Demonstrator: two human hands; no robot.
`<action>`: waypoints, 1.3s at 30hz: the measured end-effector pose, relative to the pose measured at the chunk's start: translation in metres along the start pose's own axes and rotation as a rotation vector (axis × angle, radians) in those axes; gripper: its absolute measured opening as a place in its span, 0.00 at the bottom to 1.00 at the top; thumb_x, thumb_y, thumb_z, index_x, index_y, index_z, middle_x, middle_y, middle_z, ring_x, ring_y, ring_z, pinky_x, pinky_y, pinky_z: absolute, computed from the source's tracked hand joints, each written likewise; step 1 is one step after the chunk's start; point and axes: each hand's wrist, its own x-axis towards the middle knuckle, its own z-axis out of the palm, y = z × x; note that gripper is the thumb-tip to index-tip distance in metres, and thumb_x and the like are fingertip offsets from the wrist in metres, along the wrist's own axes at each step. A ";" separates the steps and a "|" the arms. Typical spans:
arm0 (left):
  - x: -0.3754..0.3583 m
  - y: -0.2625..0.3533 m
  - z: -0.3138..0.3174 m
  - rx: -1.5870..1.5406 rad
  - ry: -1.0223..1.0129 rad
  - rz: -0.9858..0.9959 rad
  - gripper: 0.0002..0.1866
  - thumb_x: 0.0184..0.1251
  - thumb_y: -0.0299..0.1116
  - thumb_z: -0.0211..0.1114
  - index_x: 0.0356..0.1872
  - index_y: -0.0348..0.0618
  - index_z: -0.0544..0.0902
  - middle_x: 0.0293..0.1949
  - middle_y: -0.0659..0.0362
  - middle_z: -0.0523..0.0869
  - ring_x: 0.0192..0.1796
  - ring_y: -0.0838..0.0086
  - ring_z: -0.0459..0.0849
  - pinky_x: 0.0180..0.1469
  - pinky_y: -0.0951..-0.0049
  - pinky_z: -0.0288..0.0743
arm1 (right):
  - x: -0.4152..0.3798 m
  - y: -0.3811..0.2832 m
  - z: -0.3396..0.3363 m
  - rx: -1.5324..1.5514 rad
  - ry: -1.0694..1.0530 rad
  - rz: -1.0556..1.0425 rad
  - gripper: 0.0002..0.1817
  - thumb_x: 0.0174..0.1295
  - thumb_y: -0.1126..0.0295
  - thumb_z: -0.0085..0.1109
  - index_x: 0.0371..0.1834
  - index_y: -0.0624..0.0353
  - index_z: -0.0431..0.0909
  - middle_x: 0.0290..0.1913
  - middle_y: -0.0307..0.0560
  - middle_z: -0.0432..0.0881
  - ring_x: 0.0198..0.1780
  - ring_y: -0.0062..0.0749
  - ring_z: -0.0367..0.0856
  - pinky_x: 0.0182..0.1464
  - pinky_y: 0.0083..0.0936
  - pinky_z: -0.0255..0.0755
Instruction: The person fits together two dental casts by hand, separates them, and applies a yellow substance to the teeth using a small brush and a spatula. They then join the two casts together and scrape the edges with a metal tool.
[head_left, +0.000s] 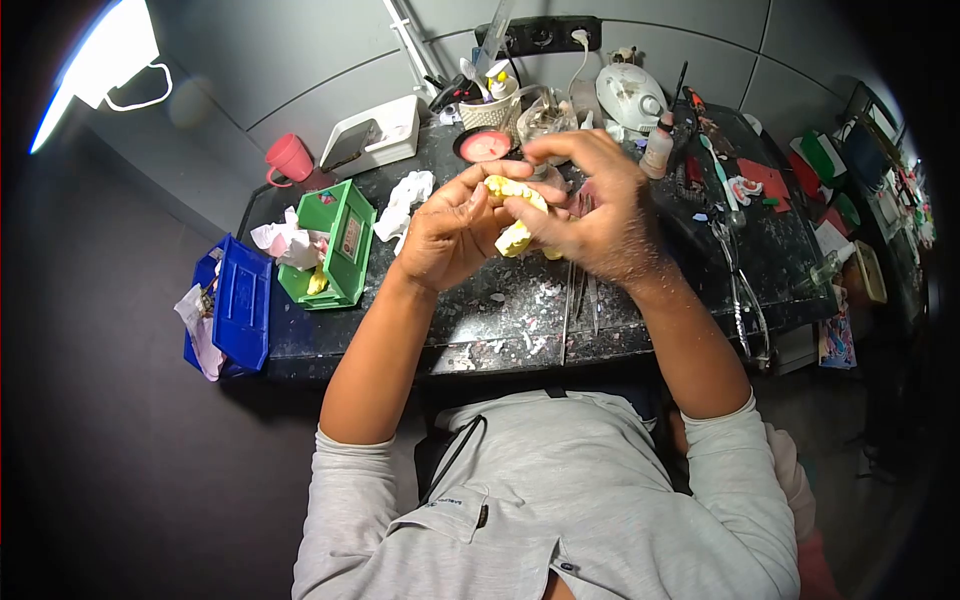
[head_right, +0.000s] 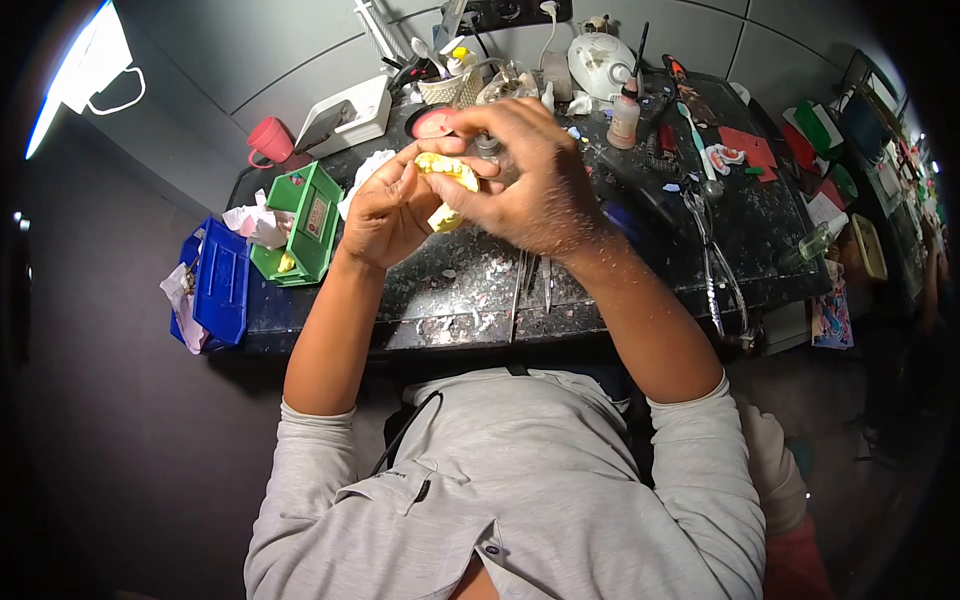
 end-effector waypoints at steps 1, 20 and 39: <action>-0.001 0.000 -0.001 -0.016 0.021 0.008 0.29 0.76 0.42 0.58 0.69 0.35 0.64 0.63 0.40 0.77 0.65 0.55 0.80 0.65 0.51 0.77 | -0.004 0.007 -0.010 0.004 -0.050 0.060 0.16 0.52 0.74 0.71 0.46 0.61 0.82 0.38 0.47 0.84 0.44 0.39 0.83 0.47 0.31 0.78; 0.000 -0.001 0.007 -0.128 -0.005 0.040 0.24 0.80 0.39 0.53 0.69 0.37 0.64 0.62 0.38 0.77 0.68 0.54 0.77 0.68 0.57 0.73 | -0.003 0.002 0.008 -0.026 -0.023 0.000 0.10 0.48 0.73 0.71 0.34 0.57 0.84 0.47 0.45 0.83 0.52 0.41 0.77 0.56 0.35 0.71; -0.003 -0.003 0.008 -0.149 0.037 0.031 0.22 0.81 0.36 0.52 0.69 0.39 0.63 0.61 0.47 0.77 0.64 0.62 0.79 0.65 0.61 0.78 | -0.008 0.003 0.014 -0.051 -0.044 0.017 0.07 0.49 0.74 0.71 0.31 0.61 0.84 0.46 0.44 0.82 0.52 0.40 0.77 0.57 0.35 0.71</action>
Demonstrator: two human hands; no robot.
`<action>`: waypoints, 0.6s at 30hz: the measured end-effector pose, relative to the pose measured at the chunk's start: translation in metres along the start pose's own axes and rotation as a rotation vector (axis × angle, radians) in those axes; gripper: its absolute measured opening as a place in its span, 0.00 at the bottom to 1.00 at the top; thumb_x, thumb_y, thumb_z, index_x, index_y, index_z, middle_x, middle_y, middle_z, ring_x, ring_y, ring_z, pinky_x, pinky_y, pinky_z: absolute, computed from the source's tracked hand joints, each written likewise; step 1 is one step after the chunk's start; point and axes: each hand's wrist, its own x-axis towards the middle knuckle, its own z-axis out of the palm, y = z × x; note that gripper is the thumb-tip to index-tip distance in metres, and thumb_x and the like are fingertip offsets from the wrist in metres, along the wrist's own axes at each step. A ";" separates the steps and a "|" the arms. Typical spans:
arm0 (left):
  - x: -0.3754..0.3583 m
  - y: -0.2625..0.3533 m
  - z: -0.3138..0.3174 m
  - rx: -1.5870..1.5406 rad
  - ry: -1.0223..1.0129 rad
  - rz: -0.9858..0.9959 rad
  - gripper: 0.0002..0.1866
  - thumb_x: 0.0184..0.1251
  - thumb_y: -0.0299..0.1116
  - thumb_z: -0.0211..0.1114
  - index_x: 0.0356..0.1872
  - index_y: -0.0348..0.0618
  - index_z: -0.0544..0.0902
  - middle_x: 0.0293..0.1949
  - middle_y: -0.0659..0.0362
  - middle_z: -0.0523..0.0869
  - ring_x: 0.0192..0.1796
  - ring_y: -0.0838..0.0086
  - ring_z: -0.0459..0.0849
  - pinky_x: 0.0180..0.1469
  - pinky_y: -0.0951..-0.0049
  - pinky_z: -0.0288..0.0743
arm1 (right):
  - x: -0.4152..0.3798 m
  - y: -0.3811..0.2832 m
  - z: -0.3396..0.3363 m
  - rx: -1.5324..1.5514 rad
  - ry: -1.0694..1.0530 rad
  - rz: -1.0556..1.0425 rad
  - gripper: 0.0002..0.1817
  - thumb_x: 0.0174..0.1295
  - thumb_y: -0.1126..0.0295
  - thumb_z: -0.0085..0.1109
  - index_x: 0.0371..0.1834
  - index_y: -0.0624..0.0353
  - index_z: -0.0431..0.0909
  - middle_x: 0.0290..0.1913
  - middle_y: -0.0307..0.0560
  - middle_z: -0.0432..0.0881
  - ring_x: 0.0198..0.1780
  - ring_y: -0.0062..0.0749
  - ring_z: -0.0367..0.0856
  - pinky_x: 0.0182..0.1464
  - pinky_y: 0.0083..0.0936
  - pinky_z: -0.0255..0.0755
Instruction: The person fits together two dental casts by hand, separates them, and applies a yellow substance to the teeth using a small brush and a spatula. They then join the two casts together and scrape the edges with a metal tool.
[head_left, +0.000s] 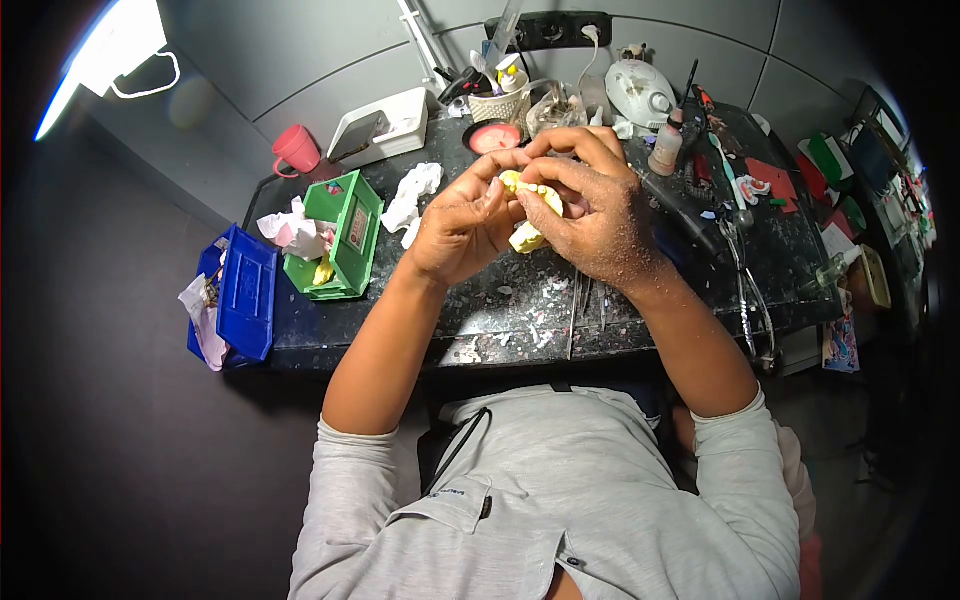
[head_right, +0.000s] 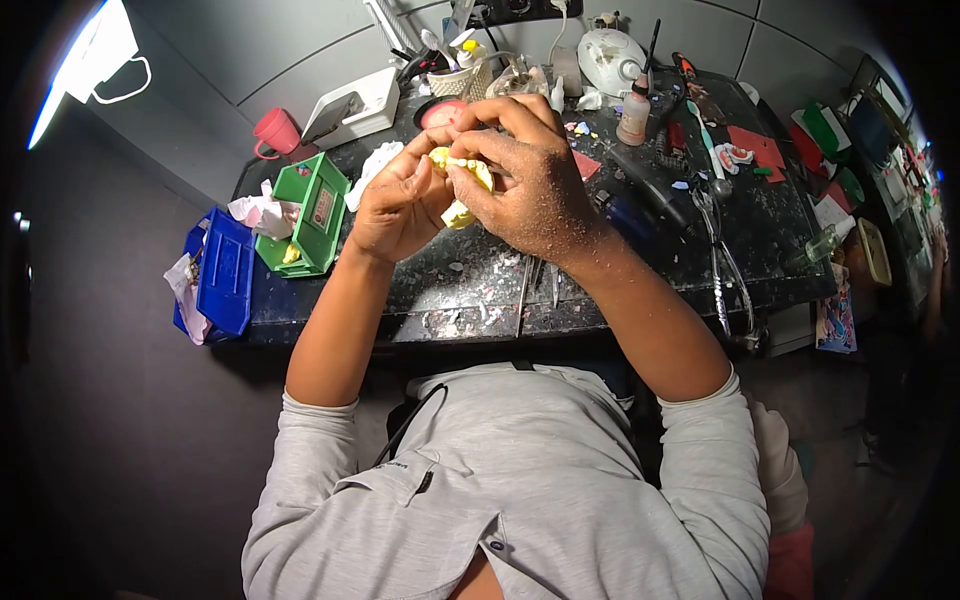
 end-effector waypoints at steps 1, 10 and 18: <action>0.000 0.000 -0.001 0.000 0.001 0.000 0.22 0.81 0.36 0.52 0.69 0.39 0.63 0.61 0.47 0.77 0.64 0.62 0.79 0.65 0.61 0.78 | 0.000 0.000 0.001 0.001 0.005 -0.002 0.07 0.49 0.74 0.71 0.32 0.61 0.84 0.46 0.44 0.82 0.52 0.40 0.77 0.58 0.35 0.70; 0.000 -0.001 0.000 0.011 -0.011 0.018 0.24 0.81 0.37 0.52 0.71 0.38 0.61 0.62 0.47 0.77 0.66 0.61 0.78 0.66 0.59 0.77 | 0.000 -0.002 -0.001 -0.028 -0.009 -0.030 0.07 0.50 0.74 0.71 0.33 0.61 0.85 0.46 0.42 0.82 0.53 0.39 0.76 0.58 0.35 0.69; 0.000 -0.001 -0.002 0.006 -0.029 0.022 0.23 0.81 0.35 0.52 0.71 0.37 0.61 0.61 0.46 0.78 0.66 0.60 0.78 0.66 0.59 0.77 | -0.001 -0.001 -0.002 -0.035 -0.023 -0.028 0.09 0.49 0.74 0.72 0.35 0.61 0.86 0.46 0.42 0.82 0.53 0.38 0.76 0.59 0.35 0.69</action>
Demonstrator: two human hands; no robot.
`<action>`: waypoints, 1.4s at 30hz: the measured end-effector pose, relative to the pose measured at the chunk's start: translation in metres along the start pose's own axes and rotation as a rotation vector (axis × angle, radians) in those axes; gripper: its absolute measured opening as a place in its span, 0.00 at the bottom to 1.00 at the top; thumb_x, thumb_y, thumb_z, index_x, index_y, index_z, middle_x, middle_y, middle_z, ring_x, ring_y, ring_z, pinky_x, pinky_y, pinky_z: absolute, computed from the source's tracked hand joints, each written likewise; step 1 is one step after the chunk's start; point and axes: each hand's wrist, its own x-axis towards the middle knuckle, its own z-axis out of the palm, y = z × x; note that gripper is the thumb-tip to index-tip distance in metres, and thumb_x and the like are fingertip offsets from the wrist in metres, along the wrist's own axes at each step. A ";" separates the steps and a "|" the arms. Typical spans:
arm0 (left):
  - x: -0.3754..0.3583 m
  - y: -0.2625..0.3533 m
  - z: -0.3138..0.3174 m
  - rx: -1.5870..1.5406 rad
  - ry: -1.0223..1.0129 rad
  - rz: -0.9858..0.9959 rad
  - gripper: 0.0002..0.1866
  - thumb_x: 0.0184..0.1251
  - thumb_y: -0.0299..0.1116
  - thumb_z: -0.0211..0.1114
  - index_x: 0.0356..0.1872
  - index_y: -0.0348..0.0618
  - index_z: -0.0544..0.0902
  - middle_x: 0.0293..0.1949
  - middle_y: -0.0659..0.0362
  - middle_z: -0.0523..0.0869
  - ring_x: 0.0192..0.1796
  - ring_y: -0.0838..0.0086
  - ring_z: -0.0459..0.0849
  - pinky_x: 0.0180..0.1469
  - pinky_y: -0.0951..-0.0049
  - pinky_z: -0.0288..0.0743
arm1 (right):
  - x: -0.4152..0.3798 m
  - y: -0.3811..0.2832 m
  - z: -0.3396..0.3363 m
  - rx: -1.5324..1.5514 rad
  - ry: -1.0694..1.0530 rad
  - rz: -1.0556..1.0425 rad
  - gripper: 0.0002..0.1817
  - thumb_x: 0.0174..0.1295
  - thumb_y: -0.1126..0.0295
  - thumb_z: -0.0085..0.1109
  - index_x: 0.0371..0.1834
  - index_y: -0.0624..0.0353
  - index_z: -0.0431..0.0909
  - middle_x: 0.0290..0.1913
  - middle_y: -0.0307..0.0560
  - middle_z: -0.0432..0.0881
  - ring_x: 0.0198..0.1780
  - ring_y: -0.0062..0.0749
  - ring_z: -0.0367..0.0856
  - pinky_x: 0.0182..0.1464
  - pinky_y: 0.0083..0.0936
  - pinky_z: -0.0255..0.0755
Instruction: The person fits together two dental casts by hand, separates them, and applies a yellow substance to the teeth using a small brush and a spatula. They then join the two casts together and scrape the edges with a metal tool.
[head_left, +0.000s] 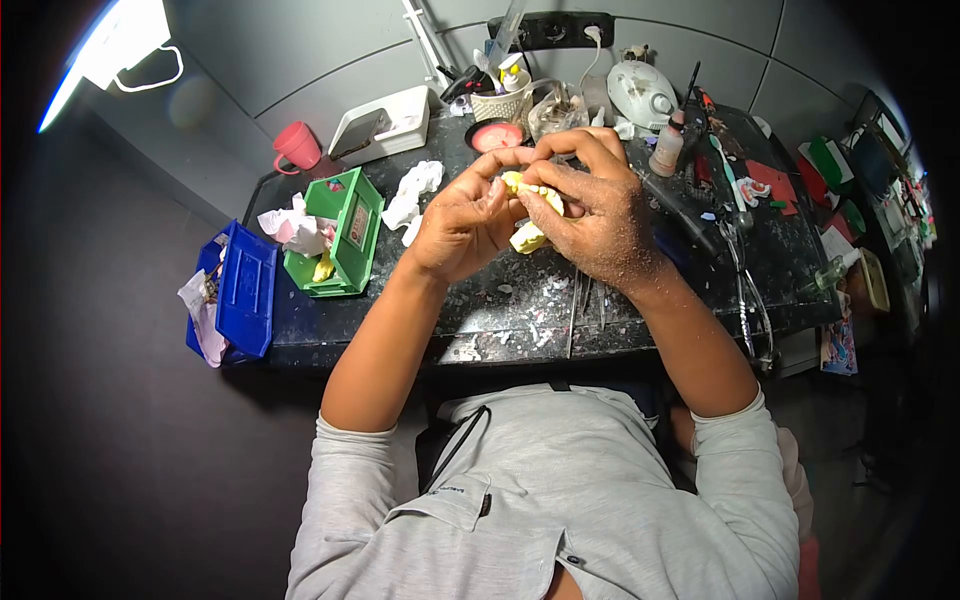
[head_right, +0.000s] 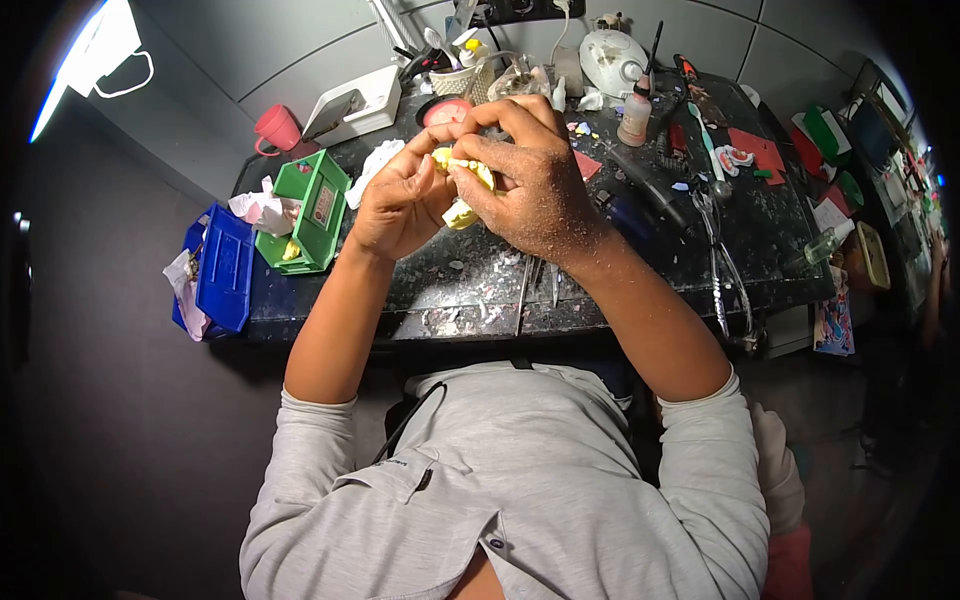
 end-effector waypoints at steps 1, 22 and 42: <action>0.000 0.000 -0.001 0.000 0.000 0.001 0.23 0.81 0.35 0.52 0.71 0.37 0.61 0.61 0.46 0.78 0.66 0.60 0.78 0.66 0.59 0.77 | 0.000 0.000 0.000 -0.002 -0.003 0.002 0.09 0.50 0.74 0.71 0.35 0.61 0.87 0.46 0.42 0.82 0.53 0.38 0.76 0.59 0.34 0.69; 0.000 0.000 -0.002 0.062 0.025 -0.014 0.26 0.79 0.36 0.56 0.71 0.39 0.61 0.63 0.48 0.75 0.66 0.62 0.77 0.65 0.59 0.77 | -0.001 -0.001 0.001 -0.011 -0.021 -0.007 0.10 0.52 0.74 0.71 0.38 0.63 0.86 0.46 0.44 0.82 0.52 0.38 0.76 0.59 0.35 0.70; 0.004 -0.001 -0.002 0.114 0.000 -0.007 0.28 0.79 0.41 0.55 0.71 0.36 0.59 0.60 0.40 0.79 0.63 0.57 0.81 0.63 0.59 0.79 | 0.004 -0.004 -0.003 0.003 0.026 0.070 0.10 0.46 0.74 0.73 0.33 0.60 0.84 0.42 0.46 0.83 0.47 0.41 0.79 0.51 0.33 0.74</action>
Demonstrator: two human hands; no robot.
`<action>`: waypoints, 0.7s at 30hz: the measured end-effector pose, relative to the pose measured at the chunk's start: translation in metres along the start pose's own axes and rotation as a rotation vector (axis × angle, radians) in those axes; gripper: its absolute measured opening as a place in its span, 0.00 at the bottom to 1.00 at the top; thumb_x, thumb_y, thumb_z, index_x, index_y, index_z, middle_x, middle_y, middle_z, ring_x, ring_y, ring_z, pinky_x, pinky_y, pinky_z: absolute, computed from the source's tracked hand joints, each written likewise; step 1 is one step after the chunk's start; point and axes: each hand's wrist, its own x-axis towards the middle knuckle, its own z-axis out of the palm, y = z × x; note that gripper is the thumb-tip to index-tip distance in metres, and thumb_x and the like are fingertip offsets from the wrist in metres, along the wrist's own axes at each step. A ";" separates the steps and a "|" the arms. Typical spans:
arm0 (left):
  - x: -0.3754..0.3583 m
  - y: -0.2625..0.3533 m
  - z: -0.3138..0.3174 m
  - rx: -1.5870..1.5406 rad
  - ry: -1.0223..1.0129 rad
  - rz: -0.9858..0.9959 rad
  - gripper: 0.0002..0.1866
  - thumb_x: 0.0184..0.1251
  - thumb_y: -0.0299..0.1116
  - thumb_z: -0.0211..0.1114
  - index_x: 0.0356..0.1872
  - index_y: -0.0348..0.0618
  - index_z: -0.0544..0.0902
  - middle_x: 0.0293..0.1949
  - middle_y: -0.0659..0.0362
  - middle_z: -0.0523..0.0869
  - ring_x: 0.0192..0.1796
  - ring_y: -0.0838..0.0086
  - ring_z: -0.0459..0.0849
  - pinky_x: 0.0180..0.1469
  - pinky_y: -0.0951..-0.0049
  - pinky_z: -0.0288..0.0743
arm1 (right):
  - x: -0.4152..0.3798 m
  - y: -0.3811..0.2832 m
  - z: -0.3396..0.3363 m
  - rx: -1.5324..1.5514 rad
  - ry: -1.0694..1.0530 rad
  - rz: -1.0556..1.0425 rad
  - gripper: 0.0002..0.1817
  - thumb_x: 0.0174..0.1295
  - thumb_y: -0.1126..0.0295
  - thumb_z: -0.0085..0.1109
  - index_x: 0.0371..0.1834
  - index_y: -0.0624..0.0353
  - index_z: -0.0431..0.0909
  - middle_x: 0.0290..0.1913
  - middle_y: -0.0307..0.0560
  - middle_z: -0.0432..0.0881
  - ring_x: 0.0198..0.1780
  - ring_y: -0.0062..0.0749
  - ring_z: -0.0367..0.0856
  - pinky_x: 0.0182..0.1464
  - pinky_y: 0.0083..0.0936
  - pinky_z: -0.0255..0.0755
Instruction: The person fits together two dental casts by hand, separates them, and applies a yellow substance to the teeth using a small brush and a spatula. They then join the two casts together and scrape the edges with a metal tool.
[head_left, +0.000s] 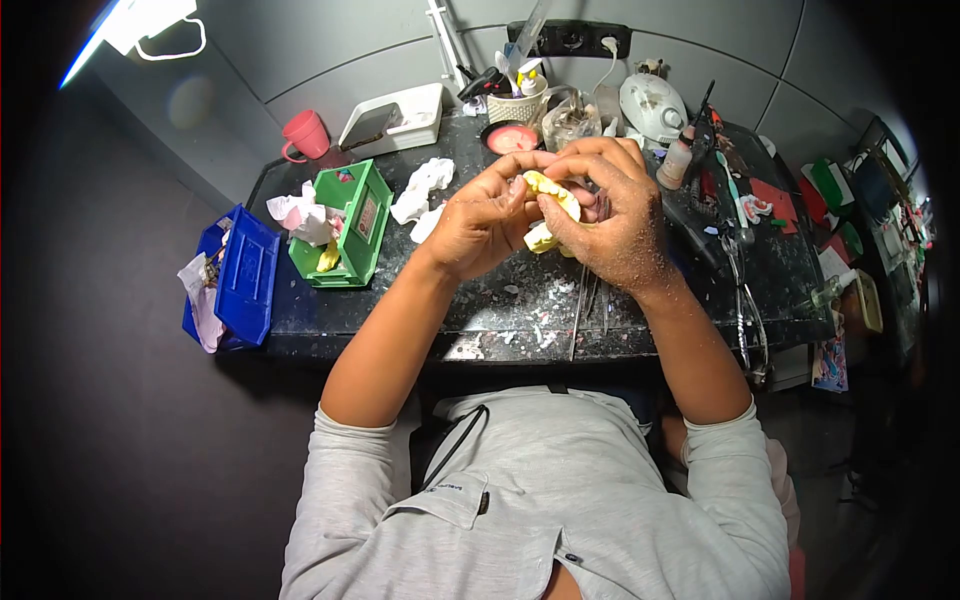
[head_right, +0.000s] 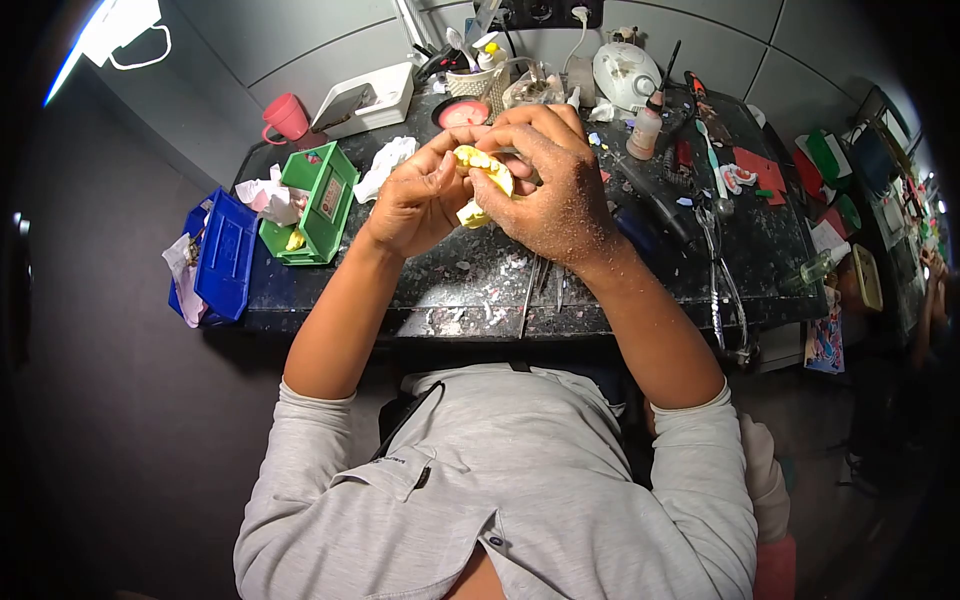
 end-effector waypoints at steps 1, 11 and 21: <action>0.000 0.000 0.001 0.000 0.000 0.002 0.28 0.79 0.41 0.55 0.71 0.36 0.59 0.60 0.40 0.79 0.63 0.57 0.81 0.63 0.59 0.79 | 0.000 0.000 -0.001 0.002 -0.002 -0.008 0.10 0.46 0.74 0.73 0.32 0.60 0.83 0.41 0.46 0.83 0.46 0.41 0.79 0.50 0.34 0.74; -0.002 0.002 0.009 -0.042 0.030 -0.016 0.22 0.81 0.39 0.52 0.67 0.37 0.64 0.58 0.41 0.80 0.63 0.59 0.81 0.65 0.60 0.76 | -0.001 0.000 0.003 0.031 0.019 0.009 0.07 0.45 0.75 0.70 0.29 0.60 0.83 0.36 0.45 0.84 0.43 0.40 0.79 0.48 0.33 0.74; -0.002 0.000 0.006 -0.033 0.038 -0.021 0.24 0.82 0.39 0.50 0.70 0.37 0.61 0.60 0.39 0.78 0.63 0.54 0.81 0.64 0.57 0.77 | -0.003 -0.001 0.004 0.032 0.037 0.001 0.07 0.44 0.75 0.69 0.29 0.61 0.84 0.36 0.45 0.84 0.43 0.39 0.79 0.47 0.33 0.75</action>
